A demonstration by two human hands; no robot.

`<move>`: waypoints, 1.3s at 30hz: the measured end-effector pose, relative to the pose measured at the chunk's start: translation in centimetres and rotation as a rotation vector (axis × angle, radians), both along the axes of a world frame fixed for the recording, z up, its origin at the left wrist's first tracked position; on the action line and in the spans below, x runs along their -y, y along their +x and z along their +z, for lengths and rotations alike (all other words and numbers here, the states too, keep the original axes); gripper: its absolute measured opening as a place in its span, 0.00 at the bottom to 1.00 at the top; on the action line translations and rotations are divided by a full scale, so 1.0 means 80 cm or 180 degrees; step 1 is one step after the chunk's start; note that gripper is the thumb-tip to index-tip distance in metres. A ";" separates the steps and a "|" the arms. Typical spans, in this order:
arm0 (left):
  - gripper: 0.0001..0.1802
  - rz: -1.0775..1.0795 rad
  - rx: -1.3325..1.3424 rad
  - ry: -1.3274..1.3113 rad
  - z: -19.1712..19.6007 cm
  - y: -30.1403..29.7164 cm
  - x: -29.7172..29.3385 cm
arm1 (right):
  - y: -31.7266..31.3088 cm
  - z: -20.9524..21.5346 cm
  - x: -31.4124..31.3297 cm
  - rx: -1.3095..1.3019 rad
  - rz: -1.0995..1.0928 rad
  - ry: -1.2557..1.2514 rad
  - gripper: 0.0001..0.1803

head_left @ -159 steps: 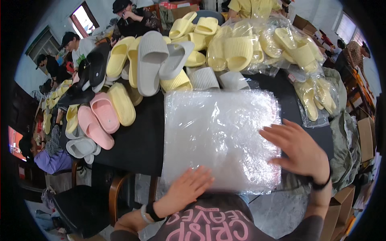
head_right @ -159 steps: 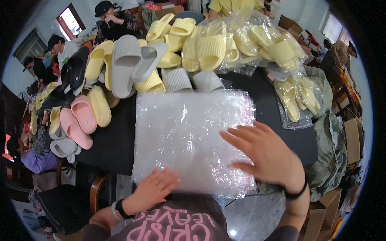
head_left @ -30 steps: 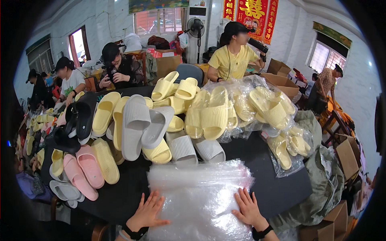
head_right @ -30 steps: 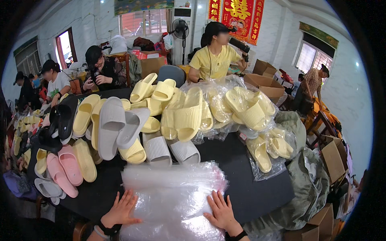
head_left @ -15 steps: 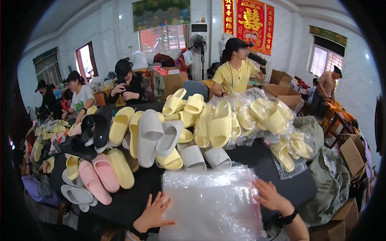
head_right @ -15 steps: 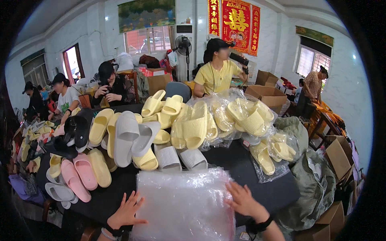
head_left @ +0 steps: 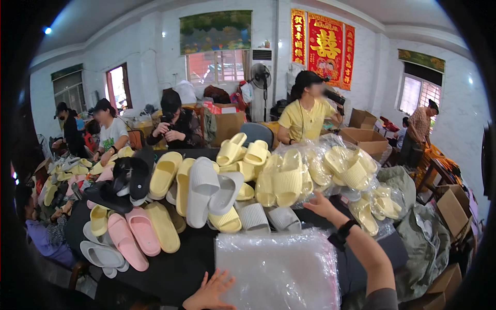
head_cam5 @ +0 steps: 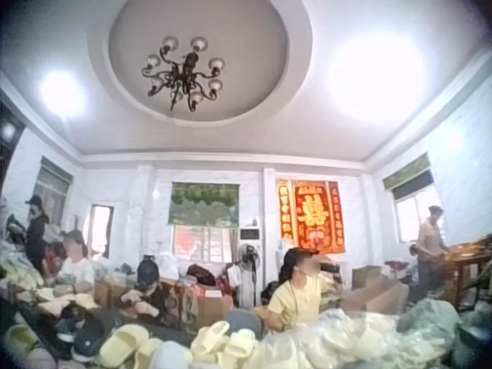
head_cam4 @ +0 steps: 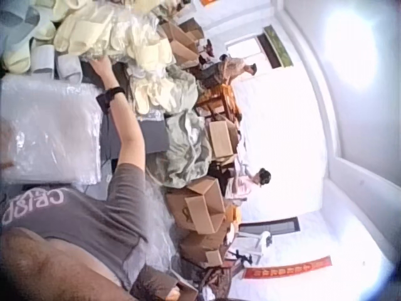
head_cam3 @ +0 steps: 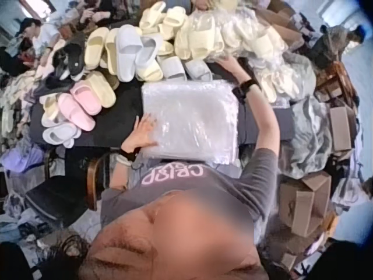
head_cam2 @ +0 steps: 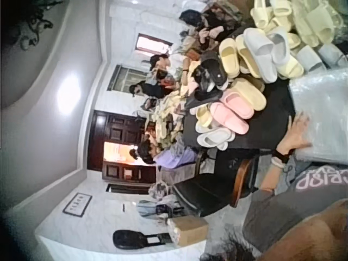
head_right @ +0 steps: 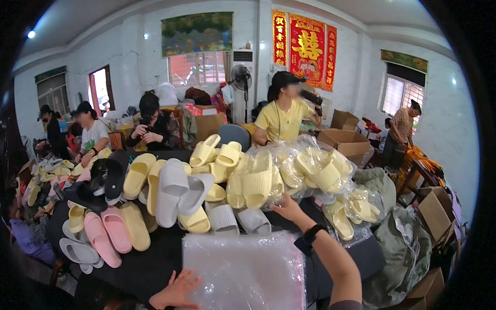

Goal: Packaging pairs of yellow sandals into clear plastic bags in a production facility.

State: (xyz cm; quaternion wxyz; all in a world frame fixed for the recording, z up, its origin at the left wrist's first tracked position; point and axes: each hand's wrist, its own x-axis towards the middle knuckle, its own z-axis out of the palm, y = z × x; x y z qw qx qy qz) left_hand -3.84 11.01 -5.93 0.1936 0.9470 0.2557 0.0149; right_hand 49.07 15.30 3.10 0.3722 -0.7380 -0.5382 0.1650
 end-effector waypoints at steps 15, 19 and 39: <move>0.57 -0.0075 0.0248 0.0356 0.018 0.002 0.019 | -0.018 -0.040 -0.081 -0.3270 -0.0341 0.1035 0.17; 0.57 0.0005 -0.0019 0.0243 0.026 -0.001 0.027 | -0.051 0.021 -0.031 -0.4738 -0.0175 0.1367 0.15; 0.60 0.0183 0.0063 -0.0209 0.012 0.008 0.008 | -0.295 -0.058 0.359 -0.5845 -0.0160 0.0197 0.33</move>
